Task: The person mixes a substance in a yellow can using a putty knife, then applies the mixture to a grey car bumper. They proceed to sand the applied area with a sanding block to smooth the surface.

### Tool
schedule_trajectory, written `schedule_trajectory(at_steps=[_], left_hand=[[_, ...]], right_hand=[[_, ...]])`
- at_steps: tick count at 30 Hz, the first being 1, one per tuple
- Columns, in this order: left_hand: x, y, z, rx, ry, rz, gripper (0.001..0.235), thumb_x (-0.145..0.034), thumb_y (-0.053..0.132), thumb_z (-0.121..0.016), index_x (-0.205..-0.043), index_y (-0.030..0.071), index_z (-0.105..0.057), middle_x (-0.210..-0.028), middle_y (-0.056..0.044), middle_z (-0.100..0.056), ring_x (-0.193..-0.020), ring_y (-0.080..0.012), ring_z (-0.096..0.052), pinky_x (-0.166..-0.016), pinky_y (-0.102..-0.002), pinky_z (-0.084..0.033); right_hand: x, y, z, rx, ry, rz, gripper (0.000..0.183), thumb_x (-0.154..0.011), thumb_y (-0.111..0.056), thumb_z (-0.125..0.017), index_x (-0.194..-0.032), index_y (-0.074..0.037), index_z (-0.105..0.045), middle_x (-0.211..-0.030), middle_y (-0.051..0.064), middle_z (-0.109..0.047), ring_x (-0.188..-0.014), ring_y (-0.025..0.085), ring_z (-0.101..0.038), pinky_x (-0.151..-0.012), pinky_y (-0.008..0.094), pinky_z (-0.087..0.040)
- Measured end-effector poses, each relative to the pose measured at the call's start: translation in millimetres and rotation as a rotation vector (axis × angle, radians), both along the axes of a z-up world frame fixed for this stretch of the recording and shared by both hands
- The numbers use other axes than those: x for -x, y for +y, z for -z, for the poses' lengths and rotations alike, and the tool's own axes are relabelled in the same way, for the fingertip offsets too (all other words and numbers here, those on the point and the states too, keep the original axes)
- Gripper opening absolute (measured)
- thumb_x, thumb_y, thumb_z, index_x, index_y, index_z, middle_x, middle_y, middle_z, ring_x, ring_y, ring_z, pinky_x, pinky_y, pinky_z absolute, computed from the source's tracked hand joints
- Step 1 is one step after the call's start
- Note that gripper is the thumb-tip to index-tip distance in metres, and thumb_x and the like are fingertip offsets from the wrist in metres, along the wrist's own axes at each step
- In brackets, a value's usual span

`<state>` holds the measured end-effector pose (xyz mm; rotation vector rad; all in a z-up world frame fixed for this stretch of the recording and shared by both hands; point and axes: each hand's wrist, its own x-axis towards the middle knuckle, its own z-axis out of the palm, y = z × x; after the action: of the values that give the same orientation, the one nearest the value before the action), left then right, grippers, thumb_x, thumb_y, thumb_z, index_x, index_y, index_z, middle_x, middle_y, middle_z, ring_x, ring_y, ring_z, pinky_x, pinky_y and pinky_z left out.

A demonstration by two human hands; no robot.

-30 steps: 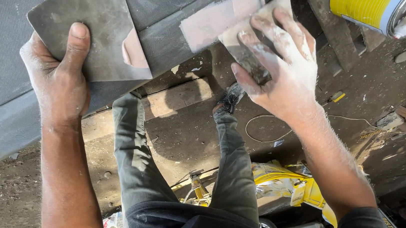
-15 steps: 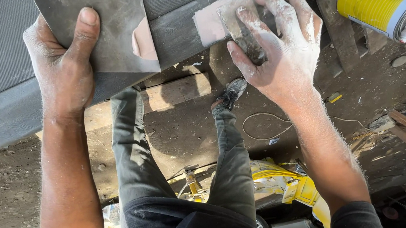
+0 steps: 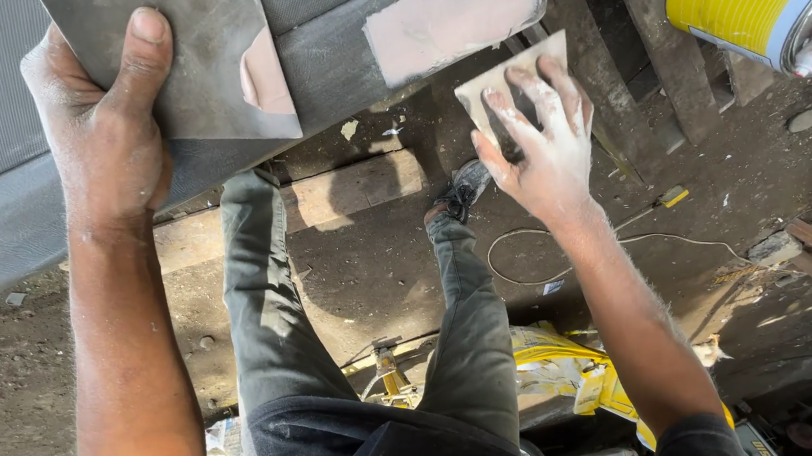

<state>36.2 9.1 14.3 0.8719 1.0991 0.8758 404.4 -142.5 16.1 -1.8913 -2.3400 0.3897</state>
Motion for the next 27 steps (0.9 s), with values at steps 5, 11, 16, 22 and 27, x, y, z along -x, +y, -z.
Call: schedule_trajectory(at_steps=[5,11,16,22,27], left_hand=[[4,-9,16,0.028,0.049,-0.07,0.03,-0.111,0.024,-0.076,-0.124,-0.002,-0.068,-0.115,-0.008,-0.074,-0.1,-0.0133,-0.066,-0.097,-0.032,-0.055],[-21,-19,-25,0.107,0.101,-0.08,0.034,-0.102,0.034,-0.072,-0.113,0.002,-0.069,-0.101,-0.005,-0.075,-0.089,-0.0142,-0.072,-0.089,-0.033,-0.062],[-71,-109,-51,0.162,0.178,0.004,0.023,-0.106,0.028,-0.067,-0.108,0.005,-0.071,-0.094,-0.003,-0.073,-0.081,-0.0117,-0.066,-0.074,-0.027,-0.055],[-65,-95,-71,0.624,-0.336,-0.276,0.019,-0.1,0.015,-0.07,-0.114,0.002,-0.071,-0.102,-0.007,-0.075,-0.088,-0.0136,-0.069,-0.079,-0.03,-0.057],[-37,-60,-50,0.41,-0.288,-0.247,0.025,-0.1,0.015,-0.07,-0.118,-0.001,-0.068,-0.107,-0.008,-0.076,-0.092,-0.0143,-0.073,-0.086,-0.031,-0.062]], right_hand=[[1,-29,-22,0.181,0.213,0.184,0.046,-0.089,-0.024,-0.086,-0.13,-0.011,-0.071,-0.142,0.012,-0.058,-0.141,0.039,-0.05,-0.116,0.051,-0.043],[23,-8,-87,0.28,0.48,0.287,0.049,-0.083,-0.019,-0.086,-0.127,-0.008,-0.069,-0.14,0.013,-0.064,-0.14,0.038,-0.058,-0.117,0.047,-0.049],[60,-6,-126,0.318,0.718,0.187,0.051,-0.077,-0.024,-0.088,-0.122,-0.01,-0.069,-0.137,0.013,-0.063,-0.141,0.036,-0.055,-0.117,0.048,-0.049],[57,8,-112,0.378,0.63,0.059,0.054,-0.075,-0.028,-0.09,-0.124,-0.013,-0.07,-0.139,0.011,-0.062,-0.142,0.035,-0.054,-0.118,0.053,-0.045],[63,36,-82,0.219,0.219,-0.044,0.052,-0.082,-0.027,-0.089,-0.128,-0.01,-0.071,-0.139,0.01,-0.059,-0.142,0.036,-0.048,-0.118,0.059,-0.038]])
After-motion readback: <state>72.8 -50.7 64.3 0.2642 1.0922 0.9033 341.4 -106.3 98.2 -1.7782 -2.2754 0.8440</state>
